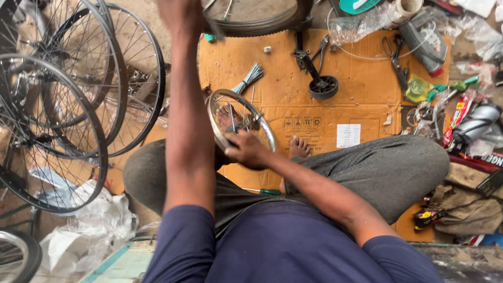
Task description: The person sits on the floor and works on a bicycle wheel rim mounted on a truing stand. They use a spoke wrench to adjust the nipples on the rim, rotating the wheel periodically to check alignment and continue adjustments.
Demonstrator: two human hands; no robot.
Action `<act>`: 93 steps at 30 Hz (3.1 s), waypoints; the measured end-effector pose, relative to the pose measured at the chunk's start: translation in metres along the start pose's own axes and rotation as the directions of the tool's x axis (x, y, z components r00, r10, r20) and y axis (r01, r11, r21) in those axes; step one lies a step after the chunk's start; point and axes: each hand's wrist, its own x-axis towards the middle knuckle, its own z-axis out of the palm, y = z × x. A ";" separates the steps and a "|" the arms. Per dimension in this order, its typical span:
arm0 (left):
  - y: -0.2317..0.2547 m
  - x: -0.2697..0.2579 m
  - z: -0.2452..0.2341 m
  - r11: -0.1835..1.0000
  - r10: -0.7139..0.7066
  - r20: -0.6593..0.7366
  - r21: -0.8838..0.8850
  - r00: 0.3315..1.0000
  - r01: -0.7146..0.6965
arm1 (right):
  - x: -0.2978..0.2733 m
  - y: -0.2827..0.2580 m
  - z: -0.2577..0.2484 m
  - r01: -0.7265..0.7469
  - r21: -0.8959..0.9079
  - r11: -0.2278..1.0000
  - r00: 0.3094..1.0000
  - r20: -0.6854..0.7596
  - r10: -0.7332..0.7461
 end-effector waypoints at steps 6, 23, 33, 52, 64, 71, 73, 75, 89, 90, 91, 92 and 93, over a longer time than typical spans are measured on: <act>0.006 -0.105 -0.059 0.788 -0.611 0.104 -0.018 0.785 0.616 | 0.011 0.039 -0.072 0.103 0.339 0.935 0.976 -0.214 -0.030; 0.095 -0.199 -0.013 0.736 -0.635 0.398 0.052 0.662 0.675 | 0.004 0.090 -0.122 0.469 0.742 0.480 0.705 -0.642 0.303; 0.201 -0.234 -0.011 0.981 -0.137 0.495 -0.052 0.858 0.187 | -0.040 0.079 -0.202 -0.017 -0.123 0.992 0.695 -0.715 -0.077; 0.217 -0.229 0.062 0.979 -0.081 0.518 -0.119 0.852 0.165 | -0.147 0.109 -0.273 -0.008 0.298 0.955 0.999 -0.040 0.021; 0.176 -0.232 0.051 0.957 0.276 0.238 -0.159 0.931 -0.243 | -0.158 0.117 -0.137 0.057 0.506 0.861 0.940 -0.317 0.124; 0.171 -0.220 0.025 0.907 -0.175 0.616 -0.202 0.768 0.369 | -0.148 0.134 -0.120 0.083 0.521 0.849 0.898 -0.409 0.163; 0.164 -0.217 0.026 0.932 -0.125 0.580 -0.210 0.805 0.296 | -0.142 0.141 -0.129 0.094 0.512 0.854 0.882 -0.441 0.167; 0.153 -0.219 0.024 0.944 0.077 0.472 -0.319 0.878 0.089 | -0.139 0.147 -0.127 0.092 0.511 0.855 0.868 -0.463 0.183; 0.137 -0.226 0.009 0.957 -0.003 0.582 -0.234 0.813 0.171 | -0.176 0.198 -0.141 -0.077 0.467 0.881 0.585 -0.694 0.419; 0.137 -0.228 0.012 0.938 -0.088 0.618 -0.211 0.781 0.274 | -0.183 0.198 -0.144 -0.084 0.466 0.881 0.553 -0.713 0.430; 0.137 -0.230 0.019 0.906 -0.164 0.654 -0.195 0.738 0.374 | -0.192 0.199 -0.150 -0.092 0.462 0.882 0.518 -0.735 0.438; 0.136 -0.234 0.023 0.929 -0.070 0.566 -0.263 0.822 0.260 | -0.201 0.199 -0.156 -0.095 0.458 0.884 0.485 -0.754 0.443; 0.134 -0.236 0.030 0.938 0.035 0.465 -0.321 0.885 0.132 | -0.205 0.199 -0.163 -0.095 0.451 0.888 0.454 -0.774 0.442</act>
